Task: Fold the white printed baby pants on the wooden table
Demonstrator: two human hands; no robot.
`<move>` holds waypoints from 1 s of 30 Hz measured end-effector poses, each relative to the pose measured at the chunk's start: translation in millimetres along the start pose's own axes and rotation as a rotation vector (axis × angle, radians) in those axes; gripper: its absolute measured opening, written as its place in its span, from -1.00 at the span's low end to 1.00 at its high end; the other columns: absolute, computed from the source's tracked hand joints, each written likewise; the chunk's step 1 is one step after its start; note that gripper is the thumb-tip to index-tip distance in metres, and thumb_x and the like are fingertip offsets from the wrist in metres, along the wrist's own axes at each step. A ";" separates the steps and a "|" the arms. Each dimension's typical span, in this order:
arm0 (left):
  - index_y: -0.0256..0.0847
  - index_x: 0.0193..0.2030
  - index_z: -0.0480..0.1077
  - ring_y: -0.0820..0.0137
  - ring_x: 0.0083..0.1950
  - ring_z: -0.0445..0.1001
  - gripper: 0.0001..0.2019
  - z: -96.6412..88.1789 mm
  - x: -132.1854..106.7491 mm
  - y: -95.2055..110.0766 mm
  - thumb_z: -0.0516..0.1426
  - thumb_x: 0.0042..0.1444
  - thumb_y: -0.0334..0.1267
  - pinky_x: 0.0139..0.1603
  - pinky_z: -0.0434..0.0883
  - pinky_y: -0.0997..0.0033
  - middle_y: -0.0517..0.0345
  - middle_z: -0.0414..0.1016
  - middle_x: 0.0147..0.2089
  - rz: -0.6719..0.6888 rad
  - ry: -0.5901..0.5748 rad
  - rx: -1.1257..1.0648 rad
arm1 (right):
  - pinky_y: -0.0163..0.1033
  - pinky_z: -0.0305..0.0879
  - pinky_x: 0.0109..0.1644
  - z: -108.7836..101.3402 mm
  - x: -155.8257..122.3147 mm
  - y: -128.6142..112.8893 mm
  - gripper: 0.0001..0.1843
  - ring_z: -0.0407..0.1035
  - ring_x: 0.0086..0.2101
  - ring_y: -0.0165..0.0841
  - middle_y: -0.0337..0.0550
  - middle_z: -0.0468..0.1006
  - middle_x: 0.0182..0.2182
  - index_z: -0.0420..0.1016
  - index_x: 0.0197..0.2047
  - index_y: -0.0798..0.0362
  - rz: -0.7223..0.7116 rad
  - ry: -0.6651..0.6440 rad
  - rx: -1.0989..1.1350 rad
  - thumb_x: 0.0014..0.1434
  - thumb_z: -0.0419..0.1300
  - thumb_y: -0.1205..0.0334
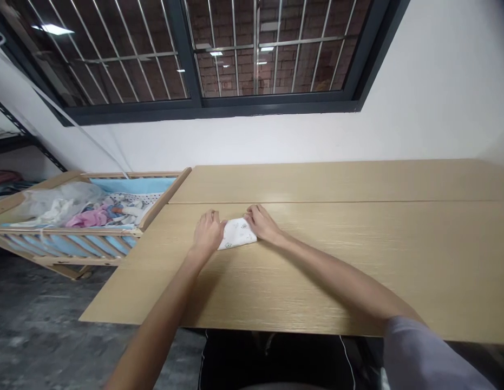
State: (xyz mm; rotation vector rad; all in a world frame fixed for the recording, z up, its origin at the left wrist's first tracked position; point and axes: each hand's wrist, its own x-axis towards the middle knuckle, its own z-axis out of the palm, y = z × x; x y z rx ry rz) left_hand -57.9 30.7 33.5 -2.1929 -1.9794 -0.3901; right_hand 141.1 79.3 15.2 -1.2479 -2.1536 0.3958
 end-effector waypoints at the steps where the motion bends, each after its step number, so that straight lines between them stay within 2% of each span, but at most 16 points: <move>1: -0.55 0.34 0.17 -0.06 0.40 0.22 -0.43 2.2 -6.0 5.6 -0.14 0.41 -0.08 0.31 0.25 -0.02 -0.50 0.23 0.37 0.003 0.058 -0.027 | -0.01 0.26 0.15 -0.9 -4.5 -3.9 -0.63 0.36 0.07 -0.11 0.21 0.47 0.07 0.38 0.12 0.18 -0.074 0.020 -0.061 0.41 -0.06 0.16; 3: -0.64 0.44 -0.10 -0.08 0.53 -0.06 -0.25 9.1 -17.9 17.0 -0.21 0.40 0.07 0.42 0.13 -0.08 -0.56 -0.05 0.49 0.074 0.114 -0.115 | 0.07 0.14 0.29 -1.1 -14.4 -11.5 -0.50 0.22 0.23 -0.06 0.25 0.33 0.26 0.26 0.30 0.20 -0.245 -0.005 -0.155 0.43 -0.09 0.11; 6: -0.66 0.47 -0.19 -0.06 0.56 -0.21 -0.15 25.0 -29.3 27.1 -0.29 0.38 0.18 0.48 0.03 -0.09 -0.54 -0.18 0.52 0.196 0.003 -0.220 | 0.10 -0.06 0.43 4.9 -26.4 -16.1 -0.32 -0.02 0.39 -0.06 0.21 0.08 0.42 0.02 0.46 0.26 -0.407 -0.162 -0.229 0.38 -0.05 0.12; 10: -0.68 0.46 -0.14 -0.04 0.56 -0.26 -0.12 43.4 -32.2 20.2 -0.32 0.36 0.21 0.51 -0.05 -0.08 -0.55 -0.21 0.53 0.193 -0.131 -0.207 | 0.09 -0.19 0.48 14.5 -32.7 -5.6 -0.26 -0.13 0.43 -0.05 0.23 0.01 0.45 -0.05 0.48 0.34 -0.394 -0.274 -0.271 0.38 -0.08 0.09; 14: -0.62 0.48 -0.18 -0.04 0.57 -0.27 -0.13 49.5 -34.8 2.4 -0.30 0.36 0.21 0.50 -0.03 -0.13 -0.51 -0.22 0.53 0.162 -0.134 -0.168 | 0.11 -0.20 0.49 11.1 -37.6 11.1 -0.21 -0.13 0.43 -0.04 0.21 0.00 0.45 -0.05 0.50 0.27 -0.339 -0.279 -0.239 0.42 -0.16 -0.12; 18: -0.64 0.47 -0.20 -0.08 0.56 -0.25 -0.13 44.4 -41.2 -7.7 -0.30 0.37 0.21 0.47 0.02 -0.17 -0.57 -0.23 0.52 0.157 -0.143 -0.167 | 0.13 -0.19 0.49 1.2 -45.6 21.9 -0.14 -0.17 0.44 -0.05 0.22 -0.08 0.46 -0.13 0.52 0.23 -0.303 -0.288 -0.190 0.41 -0.20 -0.24; 20: -0.60 0.47 -0.18 -0.10 0.56 -0.22 -0.13 35.9 -44.8 -8.4 -0.24 0.36 0.22 0.45 0.05 -0.17 -0.56 -0.20 0.52 0.210 -0.084 -0.160 | 0.15 -0.17 0.48 -5.2 -47.8 23.0 -0.13 -0.22 0.45 -0.03 0.25 -0.13 0.47 -0.15 0.52 0.25 -0.323 -0.262 -0.174 0.41 -0.18 -0.24; 22: -0.46 0.47 -0.08 -0.10 0.54 -0.11 -0.18 24.6 -48.0 -7.9 -0.14 0.35 0.22 0.41 0.11 -0.16 -0.47 -0.10 0.52 0.280 -0.014 -0.143 | 0.16 -0.16 0.47 -12.7 -47.8 22.2 -0.14 -0.25 0.45 -0.03 0.24 -0.15 0.48 -0.15 0.52 0.24 -0.391 -0.236 -0.157 0.41 -0.12 -0.21; 24: -0.31 0.43 0.07 -0.09 0.48 0.08 -0.26 14.1 -49.9 -7.6 -0.06 0.32 0.22 0.36 0.18 -0.14 -0.34 0.09 0.47 0.327 0.003 -0.126 | 0.16 -0.15 0.46 -19.4 -45.8 21.7 -0.17 -0.20 0.44 -0.04 0.19 -0.09 0.47 -0.10 0.51 0.16 -0.456 -0.233 -0.134 0.40 -0.06 -0.18; 26: -0.25 0.37 0.17 -0.06 0.38 0.24 -0.31 8.1 -49.4 -8.4 0.02 0.29 0.21 0.32 0.21 -0.11 -0.27 0.24 0.40 0.342 -0.031 -0.123 | 0.18 -0.13 0.44 -22.5 -43.0 23.5 -0.18 -0.09 0.42 -0.03 0.16 0.03 0.45 -0.06 0.51 0.08 -0.457 -0.263 -0.111 0.37 0.01 -0.19; 28: -0.25 0.36 0.18 -0.05 0.34 0.30 -0.28 7.7 -46.3 -10.0 0.10 0.23 0.20 0.31 0.21 -0.11 -0.25 0.32 0.35 0.334 -0.074 -0.133 | 0.22 -0.09 0.42 -20.1 -40.2 27.5 -0.14 -0.01 0.39 0.01 0.16 0.11 0.42 -0.03 0.50 0.05 -0.416 -0.305 -0.086 0.31 0.10 -0.21; 30: -0.27 0.35 0.20 -0.05 0.33 0.32 -0.29 10.6 -41.0 -11.3 0.18 0.18 0.11 0.31 0.21 -0.09 -0.24 0.36 0.33 0.302 -0.091 -0.155 | 0.22 -0.04 0.39 -13.2 -37.2 31.9 -0.10 0.04 0.37 0.03 0.17 0.14 0.41 -0.02 0.48 0.05 -0.376 -0.330 -0.051 0.25 0.19 -0.16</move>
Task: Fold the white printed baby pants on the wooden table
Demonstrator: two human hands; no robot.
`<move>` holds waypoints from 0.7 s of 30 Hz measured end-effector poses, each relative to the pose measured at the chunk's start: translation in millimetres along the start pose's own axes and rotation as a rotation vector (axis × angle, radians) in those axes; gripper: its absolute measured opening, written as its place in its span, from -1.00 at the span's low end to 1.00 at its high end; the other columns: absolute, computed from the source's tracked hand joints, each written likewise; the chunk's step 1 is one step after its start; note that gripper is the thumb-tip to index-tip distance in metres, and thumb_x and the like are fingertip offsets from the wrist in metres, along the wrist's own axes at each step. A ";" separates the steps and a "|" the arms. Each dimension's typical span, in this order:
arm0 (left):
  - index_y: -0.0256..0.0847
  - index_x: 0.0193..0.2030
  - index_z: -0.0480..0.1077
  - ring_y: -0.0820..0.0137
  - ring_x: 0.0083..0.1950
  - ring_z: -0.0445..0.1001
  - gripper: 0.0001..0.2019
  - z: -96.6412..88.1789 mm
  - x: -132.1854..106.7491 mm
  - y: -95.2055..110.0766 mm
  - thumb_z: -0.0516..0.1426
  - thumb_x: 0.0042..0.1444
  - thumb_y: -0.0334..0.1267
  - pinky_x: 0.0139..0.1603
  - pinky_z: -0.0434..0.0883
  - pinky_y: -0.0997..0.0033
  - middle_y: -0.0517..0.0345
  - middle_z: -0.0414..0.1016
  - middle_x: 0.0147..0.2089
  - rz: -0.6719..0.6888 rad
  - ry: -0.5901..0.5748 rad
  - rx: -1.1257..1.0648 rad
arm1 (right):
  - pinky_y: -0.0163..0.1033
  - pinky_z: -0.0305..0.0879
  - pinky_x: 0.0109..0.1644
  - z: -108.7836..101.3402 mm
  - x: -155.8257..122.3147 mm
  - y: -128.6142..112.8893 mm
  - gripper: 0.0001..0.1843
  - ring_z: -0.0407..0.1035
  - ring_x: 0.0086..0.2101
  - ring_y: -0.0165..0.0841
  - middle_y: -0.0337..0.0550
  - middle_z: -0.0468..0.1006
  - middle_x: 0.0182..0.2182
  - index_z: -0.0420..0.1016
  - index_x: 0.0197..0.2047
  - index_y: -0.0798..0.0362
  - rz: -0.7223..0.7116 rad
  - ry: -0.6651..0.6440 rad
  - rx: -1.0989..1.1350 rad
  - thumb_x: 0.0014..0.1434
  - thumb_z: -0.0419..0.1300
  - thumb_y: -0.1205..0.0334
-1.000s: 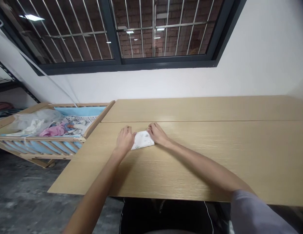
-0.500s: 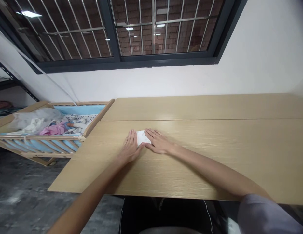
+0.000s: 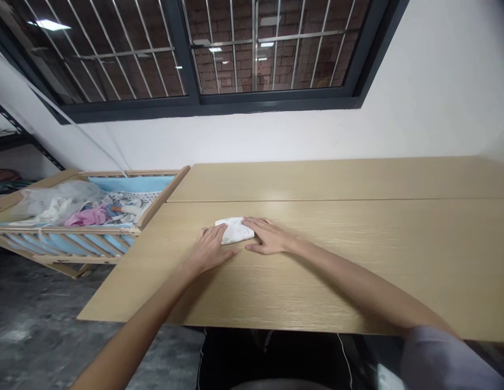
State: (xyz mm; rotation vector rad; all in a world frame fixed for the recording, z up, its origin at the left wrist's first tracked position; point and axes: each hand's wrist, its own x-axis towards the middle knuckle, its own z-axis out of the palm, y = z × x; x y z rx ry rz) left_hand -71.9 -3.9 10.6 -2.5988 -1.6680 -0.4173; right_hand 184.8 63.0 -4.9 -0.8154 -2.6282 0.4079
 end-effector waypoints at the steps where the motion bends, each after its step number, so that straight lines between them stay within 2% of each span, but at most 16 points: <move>1: -0.27 0.33 0.23 -0.04 0.32 0.34 -0.34 1.2 3.2 -1.4 0.19 0.16 0.01 0.31 0.21 -0.08 -0.23 0.39 0.31 -0.023 0.008 -0.009 | 0.21 0.00 0.37 3.7 2.4 2.1 -0.13 0.08 0.35 0.03 0.17 0.17 0.40 0.01 0.47 0.05 0.017 0.012 0.024 0.24 0.22 -0.10; 4: -0.27 0.20 0.37 0.05 0.23 0.43 -0.55 0.5 13.6 -2.6 0.12 0.15 -0.31 0.29 0.25 -0.01 -0.18 0.50 0.20 -0.080 0.061 -0.028 | 0.14 0.10 0.31 11.1 13.3 4.6 -0.35 0.24 0.25 -0.04 0.11 0.37 0.27 0.20 0.35 0.04 0.094 0.118 0.094 0.22 0.18 0.20; 6: -0.25 0.10 0.44 0.07 0.20 0.45 -0.62 -6.6 18.9 0.1 0.06 0.15 -0.38 0.27 0.27 0.01 -0.14 0.52 0.16 -0.112 0.102 -0.028 | 0.10 0.17 0.25 8.9 22.5 2.5 -0.48 0.37 0.12 -0.09 0.04 0.52 0.09 0.32 0.22 0.05 0.165 0.194 0.144 0.18 0.15 0.32; 9: -0.20 -0.01 0.49 0.06 0.16 0.46 -0.70 -27.8 20.1 9.8 0.03 0.19 -0.32 0.20 0.33 0.01 -0.11 0.54 0.09 -0.188 0.177 -0.053 | -0.03 0.32 0.07 -8.4 34.8 -4.8 -0.53 0.45 -0.11 -0.20 -0.09 0.57 -0.12 0.31 0.15 0.04 0.261 0.265 0.344 0.15 0.19 0.29; 12: -0.18 0.00 0.43 0.19 -0.02 0.55 -0.72 -50.0 12.0 23.6 0.09 0.19 -0.19 0.01 0.45 0.20 0.02 0.59 -0.08 -0.325 0.206 -0.350 | -0.18 0.39 -0.11 -36.9 41.6 -14.2 -0.38 0.45 -0.21 -0.29 -0.18 0.52 -0.21 0.16 0.23 0.03 0.301 0.292 0.652 0.14 0.24 0.23; 14: -0.21 0.08 0.34 0.26 -0.19 0.58 -0.60 -55.9 3.6 32.7 0.16 0.13 -0.11 -0.15 0.48 0.30 0.11 0.60 -0.21 -0.430 0.184 -0.588 | -0.23 0.39 -0.19 -54.6 43.9 -19.0 -0.30 0.45 -0.26 -0.31 -0.23 0.49 -0.28 0.10 0.27 0.02 0.352 0.248 0.780 0.13 0.27 0.22; 16: -0.25 0.15 0.24 0.28 -0.30 0.57 -0.47 -51.8 -4.7 40.5 0.21 0.10 -0.07 -0.25 0.46 0.32 0.18 0.57 -0.31 -0.508 0.153 -0.678 | -0.26 0.38 -0.26 -65.3 46.5 -20.1 -0.28 0.45 -0.31 -0.32 -0.25 0.49 -0.32 0.14 0.27 0.02 0.428 0.158 0.802 0.10 0.32 0.22; 19: -0.31 0.21 0.16 0.23 -0.30 0.58 -0.42 -34.4 -13.3 50.9 0.19 0.15 -0.06 -0.25 0.43 0.29 0.17 0.55 -0.35 -0.554 0.067 -0.596 | -0.28 0.37 -0.30 -62.7 53.2 -12.9 -0.30 0.46 -0.33 -0.33 -0.20 0.52 -0.30 0.27 0.20 0.07 0.500 0.042 0.709 0.02 0.41 0.24; 21: -0.33 0.22 0.17 0.16 -0.20 0.59 -0.48 -24.0 -16.3 58.6 0.14 0.21 -0.09 -0.20 0.42 0.26 0.04 0.59 -0.27 -0.540 -0.028 -0.478 | -0.27 0.37 -0.29 -50.6 58.8 -4.1 -0.35 0.45 -0.34 -0.34 -0.17 0.54 -0.29 0.33 0.15 0.11 0.491 -0.021 0.655 0.01 0.44 0.24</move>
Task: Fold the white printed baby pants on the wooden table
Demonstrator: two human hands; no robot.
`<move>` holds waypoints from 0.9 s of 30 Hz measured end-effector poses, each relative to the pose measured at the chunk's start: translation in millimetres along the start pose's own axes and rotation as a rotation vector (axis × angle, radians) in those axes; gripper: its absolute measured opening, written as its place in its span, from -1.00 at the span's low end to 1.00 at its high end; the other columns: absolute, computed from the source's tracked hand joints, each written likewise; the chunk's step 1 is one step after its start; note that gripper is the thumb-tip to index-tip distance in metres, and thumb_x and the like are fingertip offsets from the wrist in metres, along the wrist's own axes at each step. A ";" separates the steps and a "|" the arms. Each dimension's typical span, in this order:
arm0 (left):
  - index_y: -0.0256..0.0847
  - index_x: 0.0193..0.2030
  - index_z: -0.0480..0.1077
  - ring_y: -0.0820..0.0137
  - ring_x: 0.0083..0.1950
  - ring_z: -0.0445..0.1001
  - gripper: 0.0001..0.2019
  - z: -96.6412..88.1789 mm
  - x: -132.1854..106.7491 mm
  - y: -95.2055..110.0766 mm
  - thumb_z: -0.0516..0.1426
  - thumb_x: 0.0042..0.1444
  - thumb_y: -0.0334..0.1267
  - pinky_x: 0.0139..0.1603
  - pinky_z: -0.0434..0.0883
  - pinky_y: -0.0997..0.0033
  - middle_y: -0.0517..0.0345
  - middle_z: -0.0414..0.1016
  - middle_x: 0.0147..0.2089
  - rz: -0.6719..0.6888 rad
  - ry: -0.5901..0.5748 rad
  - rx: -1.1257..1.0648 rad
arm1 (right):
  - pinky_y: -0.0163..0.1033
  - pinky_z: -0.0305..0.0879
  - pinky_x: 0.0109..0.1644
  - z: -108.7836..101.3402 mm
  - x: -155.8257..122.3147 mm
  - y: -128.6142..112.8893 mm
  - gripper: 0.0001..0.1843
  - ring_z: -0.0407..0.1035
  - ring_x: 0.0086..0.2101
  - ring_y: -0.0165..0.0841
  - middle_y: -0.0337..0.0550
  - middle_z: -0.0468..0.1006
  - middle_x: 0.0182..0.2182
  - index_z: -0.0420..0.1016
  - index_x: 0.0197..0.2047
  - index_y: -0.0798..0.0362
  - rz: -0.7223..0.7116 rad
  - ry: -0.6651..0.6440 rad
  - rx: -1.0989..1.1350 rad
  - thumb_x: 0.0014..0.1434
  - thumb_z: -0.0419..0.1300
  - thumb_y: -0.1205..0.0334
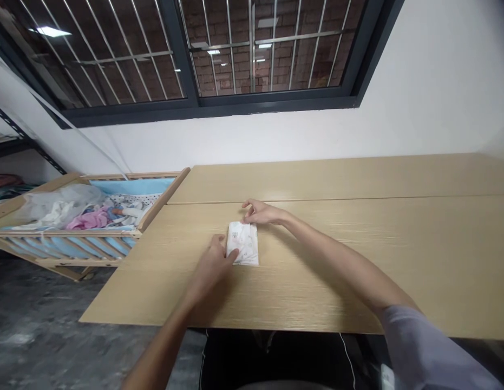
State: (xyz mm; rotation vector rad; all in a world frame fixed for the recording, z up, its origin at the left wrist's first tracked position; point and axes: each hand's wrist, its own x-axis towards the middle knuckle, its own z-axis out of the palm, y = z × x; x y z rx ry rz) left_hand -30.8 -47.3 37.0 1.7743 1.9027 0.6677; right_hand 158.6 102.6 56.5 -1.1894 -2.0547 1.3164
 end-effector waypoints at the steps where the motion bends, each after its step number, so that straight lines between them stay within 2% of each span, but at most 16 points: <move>1: -0.32 0.21 0.19 0.12 -0.13 0.59 -0.53 4.6 -2.7 1.4 0.10 0.25 -0.11 -0.17 0.42 0.23 -0.04 0.60 -0.19 0.005 -0.027 0.080 | -0.27 0.37 -0.29 3.5 5.3 6.1 -0.37 0.44 -0.36 -0.35 -0.16 0.55 -0.29 0.35 0.13 0.14 0.000 -0.035 -0.022 0.03 0.43 0.24; 2: -0.31 0.19 0.21 0.08 -0.07 0.59 -0.58 8.0 -5.9 3.8 0.07 0.28 -0.13 -0.13 0.42 0.20 -0.12 0.60 -0.11 0.010 -0.040 0.167 | -0.26 0.38 -0.30 7.1 9.7 11.9 -0.39 0.44 -0.37 -0.35 -0.15 0.55 -0.30 0.35 0.13 0.16 0.000 -0.072 -0.040 0.05 0.42 0.23; 4: -0.29 0.12 0.28 0.00 0.03 0.54 -0.66 11.4 -14.4 10.1 0.03 0.31 -0.13 -0.05 0.41 0.11 -0.21 0.57 -0.01 0.019 0.004 0.365 | -0.23 0.41 -0.29 13.3 13.6 19.8 -0.44 0.46 -0.37 -0.33 -0.08 0.57 -0.26 0.35 0.15 0.19 -0.012 -0.112 -0.091 0.13 0.38 0.21; 5: -0.28 0.08 0.31 -0.04 0.06 0.52 -0.68 12.2 -19.8 13.3 0.01 0.33 -0.11 -0.02 0.40 0.05 -0.22 0.55 0.02 0.027 0.049 0.456 | -0.19 0.44 -0.25 15.6 12.4 21.0 -0.46 0.49 -0.32 -0.29 -0.02 0.58 -0.21 0.36 0.15 0.19 -0.043 -0.098 -0.139 0.16 0.35 0.19; 7: -0.25 0.05 0.35 -0.06 0.09 0.48 -0.66 14.4 -32.3 17.8 -0.02 0.35 -0.05 0.02 0.40 -0.02 -0.22 0.52 0.06 0.070 0.143 0.565 | -0.07 0.46 -0.03 19.0 3.1 17.6 -0.50 0.51 -0.10 -0.18 0.13 0.55 -0.01 0.37 0.18 0.18 -0.190 -0.027 -0.287 0.25 0.28 0.14; 9: -0.23 0.13 0.34 -0.04 0.16 0.45 -0.60 21.1 -45.3 18.4 -0.04 0.36 -0.01 0.06 0.41 -0.05 -0.23 0.47 0.17 0.157 0.212 0.565 | 0.07 0.29 0.24 22.9 -13.3 8.5 -0.49 0.36 0.17 -0.09 0.16 0.42 0.21 0.34 0.27 0.12 -0.408 -0.002 -0.456 0.35 0.15 0.05; 11: -0.21 0.25 0.29 -0.04 0.27 0.38 -0.54 34.2 -56.9 15.6 -0.03 0.35 0.00 0.14 0.39 -0.08 -0.25 0.39 0.28 0.261 0.255 0.527 | 0.14 0.06 0.40 29.9 -32.3 -1.3 -0.45 0.15 0.33 -0.10 0.05 0.26 0.36 0.24 0.38 0.03 -0.608 -0.085 -0.569 0.42 0.01 -0.01; 13: -0.23 0.29 0.28 -0.07 0.36 0.30 -0.50 52.1 -65.7 11.6 -0.02 0.34 0.00 0.20 0.37 -0.12 -0.29 0.37 0.31 0.333 0.268 0.513 | 0.11 -0.09 0.46 40.1 -48.7 -6.0 -0.42 0.01 0.40 -0.17 -0.05 0.17 0.42 0.15 0.44 -0.01 -0.744 -0.211 -0.610 0.45 -0.06 0.00; 15: -0.28 0.26 0.34 -0.12 0.37 0.29 -0.49 70.0 -71.0 8.8 -0.01 0.33 0.01 0.22 0.37 -0.16 -0.35 0.42 0.26 0.345 0.249 0.514 | 0.02 -0.15 0.49 51.2 -58.9 -2.8 -0.40 -0.06 0.42 -0.23 -0.07 0.13 0.43 0.10 0.47 0.02 -0.821 -0.308 -0.614 0.45 -0.05 0.03; 17: -0.33 0.22 0.39 -0.16 0.37 0.29 -0.49 83.1 -73.3 8.1 -0.01 0.33 0.01 0.22 0.37 -0.20 -0.40 0.45 0.22 0.322 0.238 0.515 | -0.04 -0.15 0.50 59.2 -62.0 6.4 -0.38 -0.05 0.42 -0.25 -0.06 0.14 0.42 0.09 0.48 0.04 -0.847 -0.364 -0.593 0.44 -0.01 0.05; 20: -0.32 0.24 0.39 -0.18 0.40 0.24 -0.48 89.8 -73.0 10.0 -0.01 0.34 0.01 0.21 0.38 -0.22 -0.38 0.41 0.27 0.292 0.249 0.510 | -0.05 -0.11 0.50 60.1 -56.0 21.8 -0.41 -0.01 0.41 -0.28 -0.12 0.16 0.40 0.11 0.47 -0.02 -0.836 -0.377 -0.544 0.43 0.01 0.09; 24: -0.30 0.34 0.29 -0.17 0.41 0.24 -0.42 85.0 -70.8 11.1 -0.03 0.35 0.05 0.21 0.40 -0.19 -0.37 0.29 0.37 0.276 0.239 0.487 | -0.03 -0.17 0.51 42.6 -37.1 31.1 -0.44 -0.04 0.41 -0.31 -0.21 0.13 0.41 0.12 0.46 -0.11 -0.772 -0.377 -0.543 0.44 -0.01 0.10; 27: -0.31 0.36 0.26 -0.17 0.41 0.23 -0.41 83.4 -70.8 9.8 -0.04 0.35 0.04 0.21 0.40 -0.17 -0.37 0.24 0.40 0.277 0.227 0.497 | -0.02 -0.23 0.52 26.7 -20.8 34.7 -0.42 -0.12 0.43 -0.32 -0.26 0.04 0.45 0.05 0.48 -0.14 -0.674 -0.371 -0.589 0.45 -0.02 0.07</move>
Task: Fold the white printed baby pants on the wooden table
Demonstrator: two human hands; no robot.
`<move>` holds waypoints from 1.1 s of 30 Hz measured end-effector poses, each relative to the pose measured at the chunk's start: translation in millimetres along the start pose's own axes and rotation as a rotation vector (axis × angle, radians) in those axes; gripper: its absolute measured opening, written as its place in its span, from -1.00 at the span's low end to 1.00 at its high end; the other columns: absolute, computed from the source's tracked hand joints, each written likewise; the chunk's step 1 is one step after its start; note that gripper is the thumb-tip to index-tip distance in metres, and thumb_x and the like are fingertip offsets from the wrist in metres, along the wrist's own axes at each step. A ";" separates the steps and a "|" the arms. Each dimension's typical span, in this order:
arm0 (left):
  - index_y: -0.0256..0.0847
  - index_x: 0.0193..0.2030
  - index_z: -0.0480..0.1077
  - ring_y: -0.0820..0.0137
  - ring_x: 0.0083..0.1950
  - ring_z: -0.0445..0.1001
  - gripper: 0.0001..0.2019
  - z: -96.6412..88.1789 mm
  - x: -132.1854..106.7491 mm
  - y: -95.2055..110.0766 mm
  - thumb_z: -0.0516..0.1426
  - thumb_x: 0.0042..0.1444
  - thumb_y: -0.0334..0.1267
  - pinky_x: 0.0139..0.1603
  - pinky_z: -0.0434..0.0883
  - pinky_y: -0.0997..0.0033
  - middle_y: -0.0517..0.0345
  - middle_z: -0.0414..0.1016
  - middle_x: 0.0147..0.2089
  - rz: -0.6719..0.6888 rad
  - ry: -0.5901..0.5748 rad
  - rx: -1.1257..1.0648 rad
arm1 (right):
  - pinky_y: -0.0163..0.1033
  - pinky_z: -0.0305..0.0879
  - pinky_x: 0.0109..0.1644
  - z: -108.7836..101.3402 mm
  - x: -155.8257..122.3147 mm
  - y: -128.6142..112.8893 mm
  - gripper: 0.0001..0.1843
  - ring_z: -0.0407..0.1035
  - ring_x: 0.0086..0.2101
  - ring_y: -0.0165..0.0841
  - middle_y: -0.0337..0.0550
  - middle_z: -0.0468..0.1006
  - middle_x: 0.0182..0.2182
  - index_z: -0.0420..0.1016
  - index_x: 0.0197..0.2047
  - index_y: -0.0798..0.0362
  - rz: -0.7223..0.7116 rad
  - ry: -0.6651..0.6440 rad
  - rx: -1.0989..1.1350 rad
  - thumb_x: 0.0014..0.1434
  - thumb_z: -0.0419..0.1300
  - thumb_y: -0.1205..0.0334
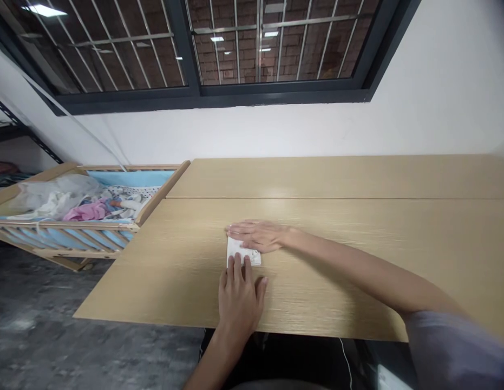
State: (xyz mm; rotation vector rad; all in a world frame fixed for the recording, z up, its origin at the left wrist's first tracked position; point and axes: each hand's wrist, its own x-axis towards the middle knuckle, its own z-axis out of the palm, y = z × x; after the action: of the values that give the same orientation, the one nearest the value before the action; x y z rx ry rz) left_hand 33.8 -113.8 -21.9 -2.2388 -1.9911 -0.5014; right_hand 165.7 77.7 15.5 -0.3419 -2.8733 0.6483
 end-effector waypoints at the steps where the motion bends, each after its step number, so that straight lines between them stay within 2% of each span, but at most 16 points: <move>1: -0.32 0.37 0.26 -0.18 0.41 0.22 -0.41 0.7 -0.7 0.2 -0.04 0.36 0.03 0.21 0.40 -0.18 -0.38 0.24 0.40 0.002 0.000 0.004 | -0.01 -0.23 0.52 -2.7 0.9 5.9 -0.41 -0.14 0.44 -0.31 -0.26 -0.01 0.46 0.02 0.49 -0.13 0.045 -0.006 -0.004 0.45 -0.03 0.05; 4: -0.32 0.38 0.23 -0.18 0.42 0.22 -0.41 4.3 -2.9 2.8 -0.04 0.36 0.02 0.20 0.40 -0.19 -0.38 0.25 0.40 -0.005 0.025 -0.004 | 0.02 -0.21 0.51 -5.4 3.6 18.6 -0.39 -0.14 0.44 -0.28 -0.23 -0.07 0.47 -0.02 0.50 -0.11 0.133 0.015 0.008 0.46 -0.05 0.01; 7: -0.29 0.37 0.25 -0.17 0.41 0.23 -0.43 2.8 -0.6 2.1 -0.03 0.36 0.01 0.19 0.39 -0.19 -0.37 0.27 0.39 -0.006 0.043 -0.015 | 0.00 -0.21 0.52 -5.5 4.7 21.9 -0.38 -0.12 0.44 -0.28 -0.24 -0.05 0.47 0.01 0.49 -0.12 0.141 0.030 0.026 0.45 -0.05 -0.03; 9: -0.26 0.31 0.32 -0.13 0.37 0.29 -0.48 -5.4 6.2 -5.2 -0.03 0.35 0.01 0.20 0.38 -0.16 -0.32 0.33 0.36 0.002 0.027 -0.049 | 0.01 -0.21 0.52 -7.7 2.8 21.1 -0.37 -0.14 0.44 -0.27 -0.24 -0.06 0.48 0.02 0.49 -0.12 0.167 0.035 0.037 0.45 -0.06 -0.08; 11: -0.20 0.19 0.40 0.01 0.24 0.45 -0.56 -18.9 17.1 -18.3 -0.07 0.38 -0.01 0.18 0.41 -0.04 -0.21 0.48 0.23 -0.017 -0.002 -0.128 | 0.05 -0.23 0.51 -11.3 -1.6 20.3 -0.34 -0.18 0.45 -0.24 -0.25 -0.10 0.49 -0.03 0.51 -0.14 0.225 0.083 0.046 0.45 -0.12 -0.15; 14: -0.21 0.00 0.45 0.10 0.04 0.54 -0.59 -40.5 36.3 -40.6 -0.12 0.40 -0.02 0.10 0.43 0.09 -0.13 0.59 -0.01 -0.160 0.023 -0.136 | 0.09 -0.20 0.50 -14.3 -9.5 19.7 -0.28 -0.22 0.45 -0.19 -0.14 -0.10 0.50 -0.11 0.53 -0.08 0.360 0.260 0.067 0.44 -0.19 -0.21; 15: -0.23 -0.05 0.44 0.07 0.01 0.54 -0.59 -45.4 42.3 -46.2 -0.12 0.39 -0.02 0.06 0.43 0.08 -0.15 0.58 -0.05 -0.215 0.027 -0.085 | 0.09 -0.15 0.48 -13.6 -11.2 19.0 -0.27 -0.16 0.45 -0.16 -0.06 -0.03 0.48 -0.07 0.52 -0.03 0.408 0.328 0.078 0.44 -0.18 -0.21; 17: -0.27 -0.09 0.43 0.00 -0.02 0.54 -0.58 -49.4 53.2 -52.2 -0.11 0.38 -0.01 0.02 0.42 0.02 -0.21 0.57 -0.07 -0.284 -0.033 0.041 | 0.06 0.04 0.41 -9.7 -12.1 15.6 -0.31 0.09 0.36 -0.12 0.11 0.21 0.38 0.13 0.46 0.07 0.486 0.435 0.107 0.43 -0.10 -0.16; 19: -0.31 -0.09 0.43 -0.05 -0.03 0.55 -0.54 -46.0 63.0 -52.4 -0.14 0.39 0.00 -0.01 0.41 0.01 -0.26 0.58 -0.08 -0.290 -0.148 0.116 | 0.01 0.26 0.26 -3.3 -10.2 9.4 -0.45 0.37 0.15 -0.13 0.15 0.44 0.17 0.39 0.28 0.12 0.512 0.472 0.144 0.41 0.03 -0.05; 20: -0.33 -0.09 0.43 -0.05 -0.02 0.56 -0.53 -42.4 67.7 -51.3 -0.14 0.39 0.00 -0.01 0.40 0.02 -0.29 0.58 -0.09 -0.278 -0.192 0.130 | -0.03 0.33 0.17 0.3 -8.6 5.5 -0.54 0.44 0.03 -0.16 0.12 0.51 0.06 0.48 0.17 0.13 0.501 0.468 0.165 0.38 0.08 0.02; 23: -0.36 -0.07 0.44 -0.02 -0.04 0.58 -0.55 -32.1 80.4 -47.6 -0.12 0.38 -0.04 -0.05 0.40 0.12 -0.29 0.60 -0.12 -0.227 -0.245 0.115 | -0.11 0.39 0.00 9.8 -4.2 -6.9 -0.73 0.46 -0.16 -0.24 0.00 0.57 -0.13 0.55 -0.02 0.12 0.475 0.454 0.198 0.28 0.22 0.17; 26: -0.29 -0.11 0.45 0.06 -0.13 0.59 -0.64 -37.9 85.8 -47.8 -0.08 0.36 -0.10 -0.15 0.38 0.21 -0.21 0.62 -0.19 -0.178 -0.267 0.077 | -0.11 0.35 0.02 14.3 -1.8 -23.0 -0.77 0.41 -0.12 -0.23 -0.03 0.53 -0.13 0.51 -0.08 0.09 0.538 0.533 0.172 0.17 0.29 0.26; 28: -0.21 -0.20 0.44 0.15 -0.22 0.57 -0.68 -55.7 79.3 -51.7 -0.06 0.34 -0.11 -0.24 0.34 0.28 -0.08 0.60 -0.27 -0.144 -0.260 0.029 | -0.10 0.32 0.04 14.6 -0.7 -41.5 -0.80 0.37 -0.09 -0.22 -0.03 0.48 -0.13 0.47 -0.14 0.08 0.567 0.582 0.155 0.13 0.30 0.30; 30: -0.14 -0.33 0.38 0.25 -0.34 0.50 -0.70 -82.2 60.2 -60.8 -0.04 0.31 -0.07 -0.33 0.28 0.34 0.08 0.54 -0.39 -0.104 -0.240 -0.089 | -0.14 0.33 -0.05 16.2 1.3 -70.0 -0.80 0.36 -0.17 -0.25 -0.08 0.45 -0.20 0.43 -0.19 0.05 0.561 0.577 0.243 0.09 0.30 0.32; 33: -0.10 -0.51 0.26 0.36 -0.46 0.36 -0.62 -122.4 4.5 -88.2 0.00 0.25 0.05 -0.43 0.21 0.40 0.22 0.40 -0.52 -0.074 -0.262 -0.313 | -0.24 0.29 -0.23 33.2 8.9 -127.9 -0.75 0.32 -0.34 -0.35 -0.23 0.43 -0.34 0.38 -0.20 0.01 0.514 0.497 0.660 0.04 0.31 0.31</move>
State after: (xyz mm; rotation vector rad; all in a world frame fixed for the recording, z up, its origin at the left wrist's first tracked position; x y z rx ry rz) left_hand -73.7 -133.2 82.3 -2.5358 -2.2669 -0.5910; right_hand 126.4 -45.7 43.4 -0.9703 -1.9597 1.3139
